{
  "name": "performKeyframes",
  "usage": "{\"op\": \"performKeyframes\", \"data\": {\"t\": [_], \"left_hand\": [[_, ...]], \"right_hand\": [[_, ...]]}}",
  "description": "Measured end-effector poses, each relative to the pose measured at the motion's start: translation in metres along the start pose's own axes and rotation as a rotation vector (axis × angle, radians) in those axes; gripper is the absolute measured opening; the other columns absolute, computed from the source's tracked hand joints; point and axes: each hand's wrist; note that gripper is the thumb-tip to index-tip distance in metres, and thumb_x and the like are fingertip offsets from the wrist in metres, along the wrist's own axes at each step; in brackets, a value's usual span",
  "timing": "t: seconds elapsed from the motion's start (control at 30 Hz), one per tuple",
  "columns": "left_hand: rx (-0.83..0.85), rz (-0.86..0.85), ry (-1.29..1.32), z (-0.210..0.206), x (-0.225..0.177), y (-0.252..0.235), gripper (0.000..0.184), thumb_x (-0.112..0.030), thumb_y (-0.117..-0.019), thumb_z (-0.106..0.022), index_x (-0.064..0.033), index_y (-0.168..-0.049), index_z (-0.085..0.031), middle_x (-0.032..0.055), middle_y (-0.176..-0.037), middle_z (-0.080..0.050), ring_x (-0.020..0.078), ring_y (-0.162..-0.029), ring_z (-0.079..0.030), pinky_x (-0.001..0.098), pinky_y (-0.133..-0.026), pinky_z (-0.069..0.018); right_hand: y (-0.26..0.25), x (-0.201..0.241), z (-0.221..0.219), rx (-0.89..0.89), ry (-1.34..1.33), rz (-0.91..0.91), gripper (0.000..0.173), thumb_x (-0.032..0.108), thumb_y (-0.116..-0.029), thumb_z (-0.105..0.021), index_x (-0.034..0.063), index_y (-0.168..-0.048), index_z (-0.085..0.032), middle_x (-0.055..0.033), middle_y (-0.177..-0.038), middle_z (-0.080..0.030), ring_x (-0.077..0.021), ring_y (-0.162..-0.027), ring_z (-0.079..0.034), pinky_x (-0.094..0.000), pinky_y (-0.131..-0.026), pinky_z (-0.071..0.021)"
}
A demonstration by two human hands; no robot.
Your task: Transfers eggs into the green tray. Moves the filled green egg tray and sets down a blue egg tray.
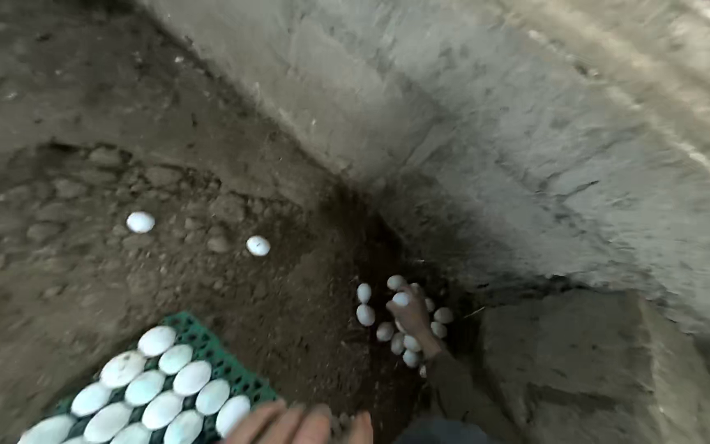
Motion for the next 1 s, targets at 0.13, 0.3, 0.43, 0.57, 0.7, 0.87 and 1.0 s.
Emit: {"op": "performKeyframes", "data": {"t": [0.13, 0.3, 0.43, 0.57, 0.7, 0.87, 1.0], "left_hand": [[-0.719, 0.366, 0.318, -0.019, 0.045, 0.079, 0.049, -0.029, -0.1011, -0.052, 0.012, -0.128, -0.056, 0.0305, -0.123, -0.062, 0.0366, -0.118, -0.06, 0.0478, -0.104, -0.0477], [-1.29, 0.825, 0.98, -0.091, 0.086, 0.037, 0.043, -0.022, -0.1094, -0.037, 0.0049, -0.143, -0.039, 0.0087, -0.123, -0.063, 0.0117, -0.111, -0.063, 0.0318, -0.099, -0.0528], [-0.816, 0.867, 1.466, -0.147, 0.077, -0.075, 0.058, -0.041, -0.1088, -0.038, -0.0064, -0.156, -0.036, 0.0154, -0.139, -0.06, 0.0266, -0.122, -0.062, 0.0492, -0.097, -0.0544], [-1.287, 0.643, 2.158, -0.176, 0.054, -0.123, 0.061, -0.055, -0.1075, -0.016, -0.0184, -0.149, -0.043, 0.0053, -0.116, -0.069, 0.0161, -0.097, -0.07, 0.0354, -0.076, -0.0612], [-1.599, 0.537, 2.275, -0.196, 0.058, -0.104, 0.057, -0.056, -0.1063, -0.021, -0.0164, -0.119, -0.061, 0.004, -0.103, -0.073, 0.0157, -0.094, -0.072, 0.0377, -0.075, -0.0629], [-1.669, 0.384, 2.236, -0.235, 0.074, -0.089, 0.061, -0.057, -0.103, -0.032, -0.0102, -0.124, -0.064, 0.0082, -0.104, -0.074, 0.0196, -0.096, -0.073, 0.0402, -0.08, -0.0628], [-1.629, 0.154, 2.08, -0.272, 0.081, -0.085, 0.061, -0.057, -0.1011, -0.043, -0.0108, -0.136, -0.061, 0.0067, -0.119, -0.071, 0.0143, -0.109, -0.069, 0.0339, -0.093, -0.0575]], "right_hand": [[0.008, 0.035, 0.037, -0.121, -0.079, 0.174, 0.06, 0.027, -0.0775, -0.084, -0.0005, -0.128, -0.064, -0.0305, -0.144, -0.049, -0.0446, -0.136, -0.045, -0.0559, -0.112, -0.0417], [0.034, 0.101, 0.048, 0.024, -0.701, 0.304, 0.051, 0.023, -0.078, -0.069, 0.0046, -0.123, -0.056, -0.0063, -0.096, -0.067, -0.0161, -0.074, -0.068, -0.0359, -0.064, -0.062], [0.059, 0.158, 0.02, 0.426, -1.067, 0.39, 0.045, 0.029, -0.0849, -0.072, 0.0113, -0.121, -0.052, -0.0027, -0.077, -0.069, -0.0158, -0.056, -0.067, -0.0346, -0.054, -0.0616], [0.084, 0.181, -0.026, 0.316, -0.649, 0.621, 0.046, 0.025, -0.0764, -0.077, 0.0021, -0.115, -0.065, -0.0097, -0.116, -0.062, -0.0123, -0.1, -0.063, -0.0302, -0.084, -0.0566], [0.106, 0.176, -0.064, 0.289, -0.242, 0.804, 0.045, 0.047, -0.0772, -0.078, 0.0129, -0.107, -0.074, -0.0246, -0.133, -0.055, -0.0338, -0.118, -0.059, -0.0534, -0.087, -0.0545], [0.124, 0.158, -0.08, 0.254, -0.043, 0.905, 0.054, 0.061, -0.0806, -0.068, 0.0196, -0.114, -0.077, -0.0262, -0.133, -0.058, -0.0447, -0.124, -0.056, -0.0686, -0.093, -0.045], [0.121, 0.154, -0.076, 0.171, 0.095, 0.976, 0.059, 0.07, -0.0857, -0.056, 0.0226, -0.113, -0.078, -0.0182, -0.131, -0.064, -0.0437, -0.123, -0.055, -0.0604, -0.095, -0.0474]]}}
Point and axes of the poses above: each hand's wrist, its own y-axis away from the middle knuckle, its own z-axis out of the back of the hand, x = y × z
